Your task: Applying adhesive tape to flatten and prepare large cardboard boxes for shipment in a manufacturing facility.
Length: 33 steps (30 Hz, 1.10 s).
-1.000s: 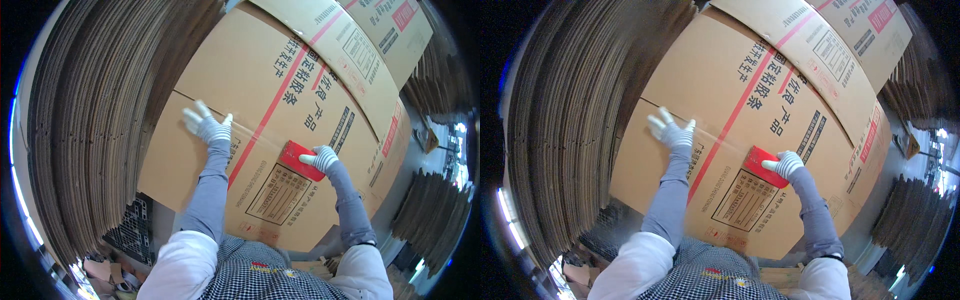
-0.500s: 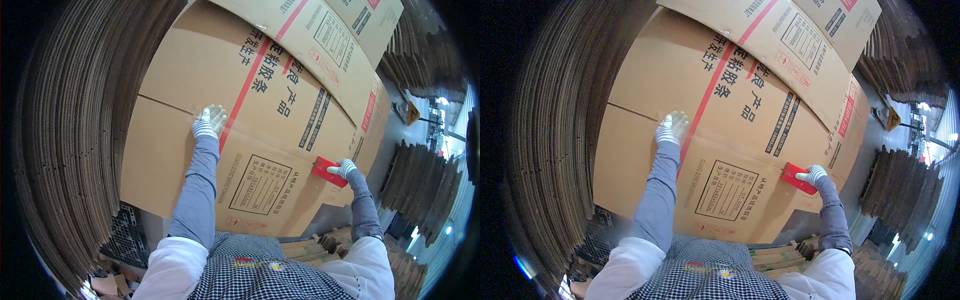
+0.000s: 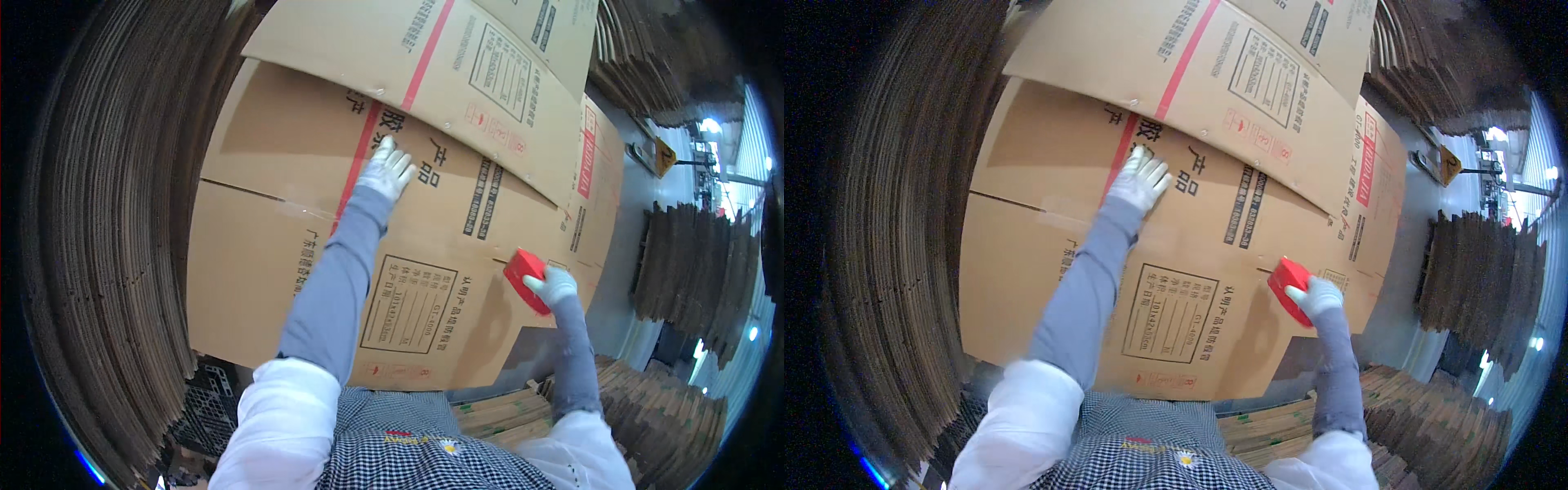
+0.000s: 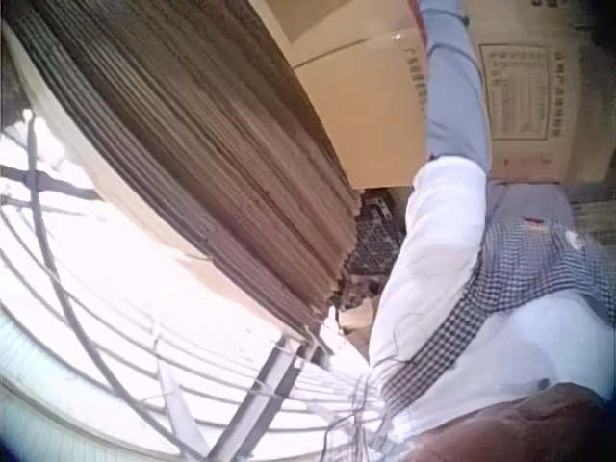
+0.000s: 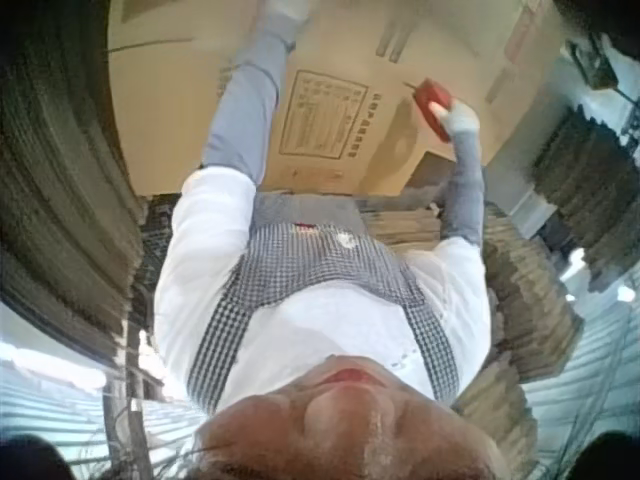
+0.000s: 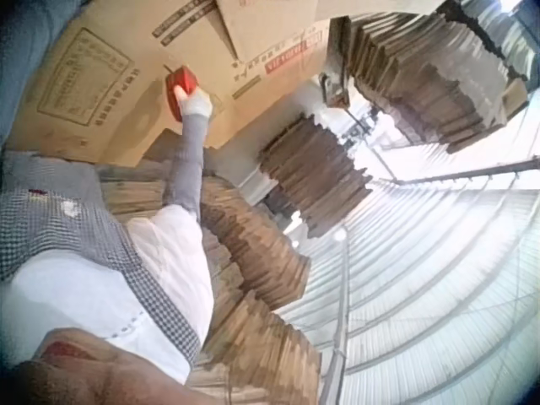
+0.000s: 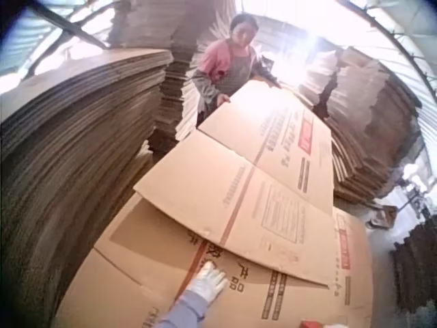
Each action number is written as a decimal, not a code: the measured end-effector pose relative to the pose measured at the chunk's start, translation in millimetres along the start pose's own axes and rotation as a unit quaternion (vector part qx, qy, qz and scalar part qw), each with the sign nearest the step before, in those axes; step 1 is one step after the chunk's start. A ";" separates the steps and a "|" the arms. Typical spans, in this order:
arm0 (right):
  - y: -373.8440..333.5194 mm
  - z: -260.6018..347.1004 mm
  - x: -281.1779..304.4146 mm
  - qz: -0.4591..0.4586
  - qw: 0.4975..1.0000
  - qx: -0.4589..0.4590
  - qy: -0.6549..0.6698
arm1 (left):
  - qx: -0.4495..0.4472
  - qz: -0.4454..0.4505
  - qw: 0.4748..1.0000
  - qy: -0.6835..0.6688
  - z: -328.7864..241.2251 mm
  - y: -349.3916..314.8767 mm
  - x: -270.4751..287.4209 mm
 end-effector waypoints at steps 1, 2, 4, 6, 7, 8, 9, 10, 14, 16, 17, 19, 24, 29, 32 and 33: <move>-15.5 -55.3 -32.3 -0.038 0.992 -0.034 0.115 | -0.002 0.016 1.000 0.012 17.1 12.5 -25.5; -41.4 -92.5 -58.5 -0.007 0.958 -0.115 0.261 | -0.009 0.026 0.999 0.027 27.2 22.9 -43.9; -98.2 -147.5 -120.0 0.013 0.776 -0.217 0.592 | 0.023 0.023 0.999 0.024 42.1 35.0 -79.8; -147.2 -186.0 -168.3 -0.017 0.662 -0.299 0.687 | 0.003 0.032 0.999 0.026 46.9 48.7 -88.5; -163.1 -199.2 -200.3 -0.011 0.590 -0.344 0.730 | -0.061 0.041 0.995 0.065 39.8 50.6 -80.6; -186.1 -217.6 -231.7 -0.016 0.581 -0.361 0.730 | -0.093 0.012 0.986 0.136 46.3 41.3 -76.2; -201.2 -230.7 -261.8 -0.042 0.524 -0.367 0.768 | -0.113 0.009 0.982 0.153 47.7 26.3 -66.3; -212.1 -241.0 -289.5 -0.068 0.465 -0.368 0.802 | -0.122 0.007 0.972 0.202 42.1 6.7 -47.1; -229.3 -267.9 -382.1 -0.080 0.484 -0.473 0.732 | -0.157 -0.063 0.956 0.240 32.6 -150.2 63.0; -227.3 -281.7 -421.4 -0.077 0.516 -0.485 0.702 | -0.197 -0.119 0.914 0.335 39.4 -231.9 143.7; -228.4 -290.3 -439.5 -0.081 0.551 -0.504 0.660 | -0.245 -0.110 0.792 0.548 44.7 -280.2 166.6; -208.0 -281.3 -457.8 -0.118 0.612 -0.449 0.640 | -0.209 -0.147 0.855 0.452 39.5 -318.9 297.7; -161.8 -223.3 -471.4 -0.061 0.733 -0.415 0.536 | 0.052 -0.368 0.821 0.433 58.9 -357.9 459.0; -141.6 -203.1 -480.2 -0.092 0.634 -0.218 0.736 | -0.047 -0.066 0.996 -0.036 143.9 -317.4 388.1; -143.7 -124.4 -412.4 0.067 0.411 -0.182 0.891 | -0.122 -0.060 0.985 -0.108 138.1 -336.1 417.1; -114.6 -138.4 -408.7 -0.043 0.543 -0.351 0.761 | -0.095 -0.080 0.988 -0.089 158.0 -332.2 366.1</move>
Point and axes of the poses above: each hand's wrist, its own y-axis towards the middle knuckle, its own x-axis out of the back of the hand, z = x × y, the point moved 4 cm from there along y, towards the middle knuckle, and after that the axes turned 7 degrees about -z, right-handed, at the moved point
